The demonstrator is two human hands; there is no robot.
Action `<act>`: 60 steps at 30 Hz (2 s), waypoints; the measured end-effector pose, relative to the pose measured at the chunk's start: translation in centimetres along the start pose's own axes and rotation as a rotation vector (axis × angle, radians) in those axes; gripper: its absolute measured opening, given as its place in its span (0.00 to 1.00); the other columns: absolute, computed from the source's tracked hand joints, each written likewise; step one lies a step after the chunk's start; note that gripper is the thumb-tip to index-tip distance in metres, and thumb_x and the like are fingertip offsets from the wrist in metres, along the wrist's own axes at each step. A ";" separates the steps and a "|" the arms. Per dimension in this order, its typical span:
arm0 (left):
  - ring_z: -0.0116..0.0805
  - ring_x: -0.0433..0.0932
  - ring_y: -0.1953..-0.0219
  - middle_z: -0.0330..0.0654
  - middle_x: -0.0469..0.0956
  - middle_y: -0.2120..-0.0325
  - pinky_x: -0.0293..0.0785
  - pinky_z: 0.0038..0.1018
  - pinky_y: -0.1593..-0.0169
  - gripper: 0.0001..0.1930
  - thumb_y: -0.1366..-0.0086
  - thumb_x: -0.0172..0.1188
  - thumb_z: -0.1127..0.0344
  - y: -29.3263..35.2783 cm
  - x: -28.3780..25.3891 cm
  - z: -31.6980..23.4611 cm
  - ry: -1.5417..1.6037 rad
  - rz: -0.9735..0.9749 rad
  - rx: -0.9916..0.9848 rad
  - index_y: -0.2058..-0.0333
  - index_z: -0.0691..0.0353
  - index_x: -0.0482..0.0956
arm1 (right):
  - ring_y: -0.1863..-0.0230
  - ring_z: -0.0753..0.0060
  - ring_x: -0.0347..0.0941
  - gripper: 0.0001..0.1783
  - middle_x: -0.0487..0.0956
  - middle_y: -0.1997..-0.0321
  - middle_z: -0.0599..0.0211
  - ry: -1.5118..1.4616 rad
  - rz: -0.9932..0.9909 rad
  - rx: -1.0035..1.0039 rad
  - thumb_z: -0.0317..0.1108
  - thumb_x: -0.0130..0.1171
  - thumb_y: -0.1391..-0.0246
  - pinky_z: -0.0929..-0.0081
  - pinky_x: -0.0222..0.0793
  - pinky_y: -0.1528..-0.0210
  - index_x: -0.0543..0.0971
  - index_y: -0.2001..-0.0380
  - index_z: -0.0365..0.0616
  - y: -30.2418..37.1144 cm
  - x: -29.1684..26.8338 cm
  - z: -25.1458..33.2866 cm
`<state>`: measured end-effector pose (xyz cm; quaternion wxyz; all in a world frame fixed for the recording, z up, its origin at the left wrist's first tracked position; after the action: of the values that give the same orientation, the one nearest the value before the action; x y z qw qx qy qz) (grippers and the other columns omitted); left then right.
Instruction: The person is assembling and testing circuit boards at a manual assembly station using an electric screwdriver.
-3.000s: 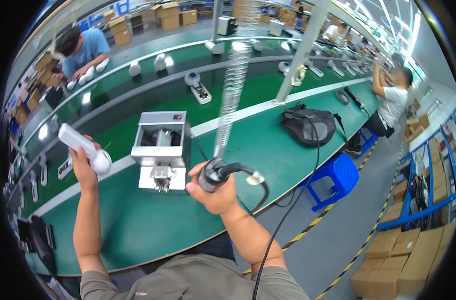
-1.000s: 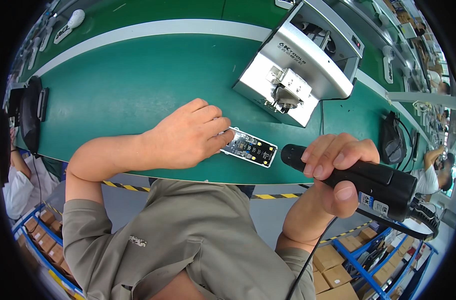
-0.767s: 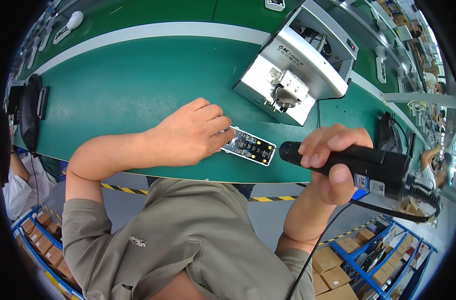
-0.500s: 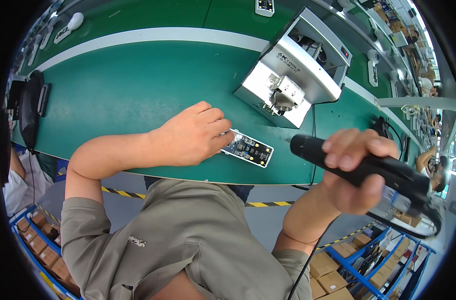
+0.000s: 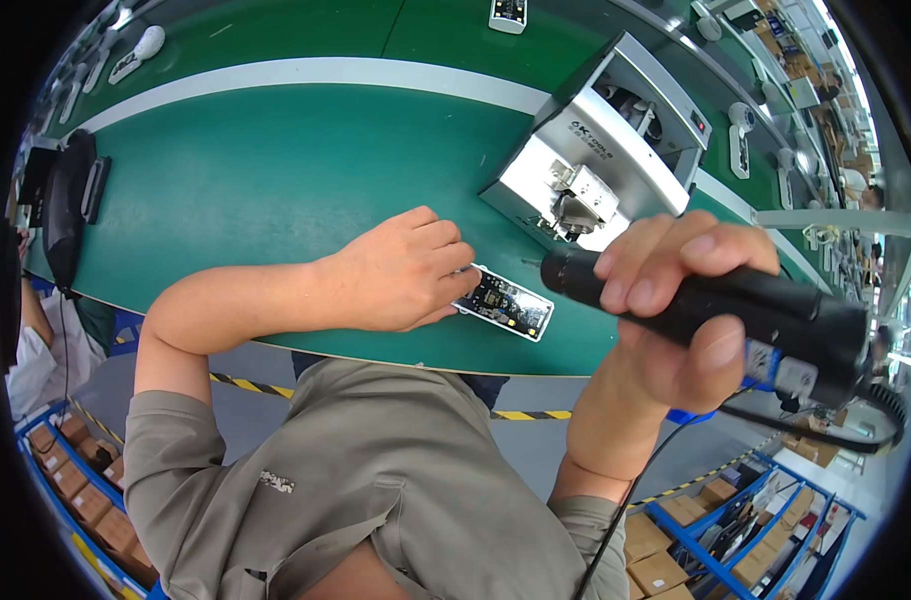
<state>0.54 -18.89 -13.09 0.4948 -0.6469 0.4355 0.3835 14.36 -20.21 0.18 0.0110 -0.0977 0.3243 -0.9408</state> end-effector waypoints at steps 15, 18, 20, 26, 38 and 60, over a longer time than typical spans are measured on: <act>0.35 0.65 0.67 0.39 0.69 0.70 0.62 0.29 0.62 0.14 0.51 0.62 0.60 -0.1 -0.1 0.1 0.005 -0.037 -0.003 0.65 0.60 0.78 | 0.81 0.71 0.71 0.17 0.74 0.80 0.65 -0.076 -0.066 0.119 0.38 0.60 0.54 0.75 0.71 0.72 0.71 0.63 0.39 2.5 0.7 -3.9; 0.35 0.65 0.67 0.39 0.69 0.71 0.62 0.29 0.62 0.14 0.51 0.62 0.60 -0.1 0.0 0.1 0.013 -0.050 -0.003 0.65 0.60 0.78 | 0.81 0.71 0.71 0.17 0.74 0.80 0.65 -0.078 -0.037 0.138 0.37 0.60 0.55 0.75 0.71 0.71 0.71 0.63 0.40 2.4 0.8 -4.3; 0.35 0.65 0.67 0.39 0.68 0.71 0.62 0.29 0.62 0.14 0.51 0.62 0.60 -0.1 0.0 0.1 0.016 -0.067 0.000 0.66 0.60 0.78 | 0.80 0.70 0.71 0.17 0.74 0.80 0.65 -0.075 -0.005 0.151 0.37 0.60 0.55 0.75 0.71 0.71 0.71 0.64 0.40 2.3 0.9 -4.4; 0.35 0.66 0.66 0.39 0.69 0.70 0.62 0.29 0.61 0.14 0.50 0.62 0.60 0.1 0.0 0.2 0.003 -0.058 -0.006 0.65 0.60 0.78 | 0.79 0.70 0.72 0.18 0.75 0.79 0.65 -0.073 -0.015 0.125 0.39 0.60 0.52 0.73 0.71 0.70 0.71 0.62 0.39 2.1 0.6 -3.4; 0.36 0.66 0.65 0.40 0.70 0.68 0.63 0.30 0.59 0.15 0.49 0.62 0.60 0.1 0.2 0.1 0.002 -0.007 -0.007 0.63 0.60 0.77 | 0.77 0.72 0.71 0.19 0.74 0.75 0.65 0.267 0.090 -0.168 0.44 0.55 0.47 0.70 0.70 0.67 0.71 0.59 0.42 -0.6 -0.3 1.8; 0.35 0.66 0.66 0.38 0.69 0.71 0.63 0.29 0.59 0.14 0.49 0.62 0.60 -0.1 0.0 0.2 0.000 -0.013 -0.019 0.65 0.59 0.78 | 0.81 0.72 0.72 0.20 0.75 0.81 0.68 -0.107 -0.043 0.179 0.43 0.66 0.57 0.76 0.71 0.71 0.71 0.65 0.43 3.7 2.1 -2.8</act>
<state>0.62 -18.65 -13.08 0.4911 -0.6545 0.4275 0.3844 11.56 -21.65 -3.85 0.0165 -0.1532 0.2356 -0.9595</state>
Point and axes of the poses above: each hand's wrist, its own y-axis away from the middle knuckle, its own x-axis out of the palm, z = x × y, the point moved 8 cm from there along -y, towards the middle knuckle
